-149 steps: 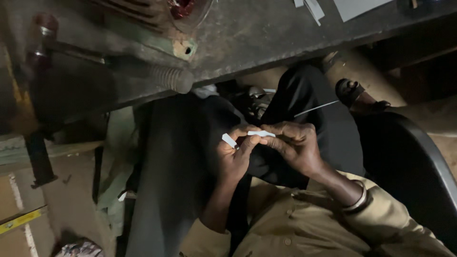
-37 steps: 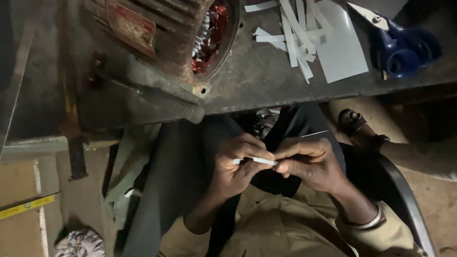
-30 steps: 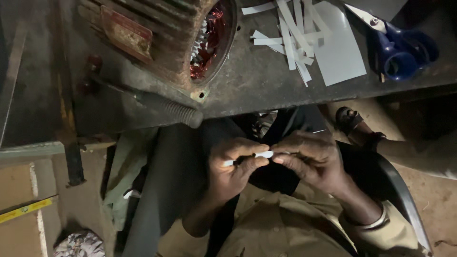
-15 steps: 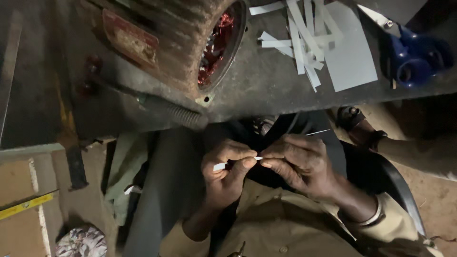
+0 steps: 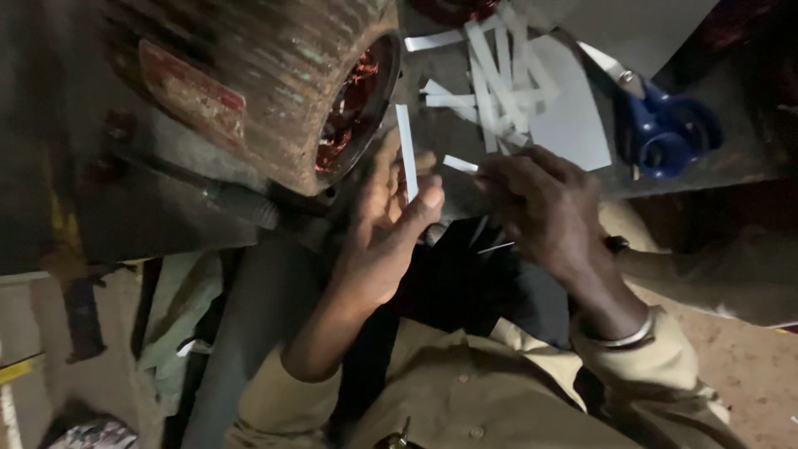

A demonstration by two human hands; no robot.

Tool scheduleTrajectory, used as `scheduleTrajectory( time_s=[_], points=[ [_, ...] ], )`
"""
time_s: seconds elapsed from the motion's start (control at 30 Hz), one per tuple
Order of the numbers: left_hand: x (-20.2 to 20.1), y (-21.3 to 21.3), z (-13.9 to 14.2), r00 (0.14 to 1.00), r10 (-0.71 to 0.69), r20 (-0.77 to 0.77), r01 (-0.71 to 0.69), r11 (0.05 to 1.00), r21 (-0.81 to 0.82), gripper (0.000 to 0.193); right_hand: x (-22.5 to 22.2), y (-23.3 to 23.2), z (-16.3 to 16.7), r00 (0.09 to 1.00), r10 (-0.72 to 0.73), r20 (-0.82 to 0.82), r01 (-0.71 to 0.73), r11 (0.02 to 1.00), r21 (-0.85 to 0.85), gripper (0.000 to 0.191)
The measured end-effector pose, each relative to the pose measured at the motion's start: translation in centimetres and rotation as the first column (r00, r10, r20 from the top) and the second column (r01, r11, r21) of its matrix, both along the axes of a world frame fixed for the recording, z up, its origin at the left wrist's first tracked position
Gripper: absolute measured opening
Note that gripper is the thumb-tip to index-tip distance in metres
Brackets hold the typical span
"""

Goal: The person cuts a white insulating sheet into narrow strips using blue-handled scissors, then folds a strip and handles a coil of copper wire. The work occurs at a metal workbench with a motor stator and other tools nearby.

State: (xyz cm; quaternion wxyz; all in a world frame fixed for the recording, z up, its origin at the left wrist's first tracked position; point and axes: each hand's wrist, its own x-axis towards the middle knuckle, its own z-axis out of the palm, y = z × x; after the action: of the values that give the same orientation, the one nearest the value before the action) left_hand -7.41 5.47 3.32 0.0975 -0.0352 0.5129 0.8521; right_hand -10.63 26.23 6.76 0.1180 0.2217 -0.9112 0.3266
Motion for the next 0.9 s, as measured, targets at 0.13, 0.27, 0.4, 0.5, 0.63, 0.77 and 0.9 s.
scheduleTrajectory(
  time_s=[0.13,0.27,0.4,0.5,0.63,0.77,0.9],
  points=[
    [-1.6,1.7,-0.4,0.998,0.056,-0.020,-0.055,0.997,0.056,0.082,-1.0,-0.6,-0.3,0.999,0.012,0.036,-0.009,0.996,-0.083,0.018],
    [-1.6,2.1,0.1,0.996,0.055,-0.064,-0.052,0.998,0.036,0.082,-1.9,-0.8,-1.4,0.999,-0.009,-0.038,0.008,0.999,-0.031,0.019],
    [-0.7,0.5,1.3,0.969,0.044,-0.243,-0.057,0.997,-0.045,0.071,-2.8,0.7,-1.6,0.990,-0.088,-0.111,0.094,0.995,0.042,0.024],
    [-0.2,-0.4,1.8,0.983,0.008,-0.185,-0.035,0.989,-0.146,0.064,-2.8,1.9,-1.4,0.983,-0.153,-0.099,0.157,0.987,0.032,0.022],
    [0.5,0.0,2.0,0.944,-0.086,-0.320,-0.062,0.904,-0.424,0.059,-2.0,1.2,-1.4,0.984,0.005,-0.178,0.017,0.992,0.122,0.034],
    [0.2,1.3,2.3,0.864,-0.183,-0.470,-0.194,0.740,-0.644,0.061,-2.4,-0.6,-2.3,0.980,0.136,-0.147,-0.095,0.963,0.253,0.042],
    [0.8,0.3,4.1,0.826,-0.186,-0.533,-0.242,0.737,-0.631,0.054,-3.5,0.6,-2.6,0.979,0.181,-0.099,-0.155,0.963,0.222,0.037]
  ],
)
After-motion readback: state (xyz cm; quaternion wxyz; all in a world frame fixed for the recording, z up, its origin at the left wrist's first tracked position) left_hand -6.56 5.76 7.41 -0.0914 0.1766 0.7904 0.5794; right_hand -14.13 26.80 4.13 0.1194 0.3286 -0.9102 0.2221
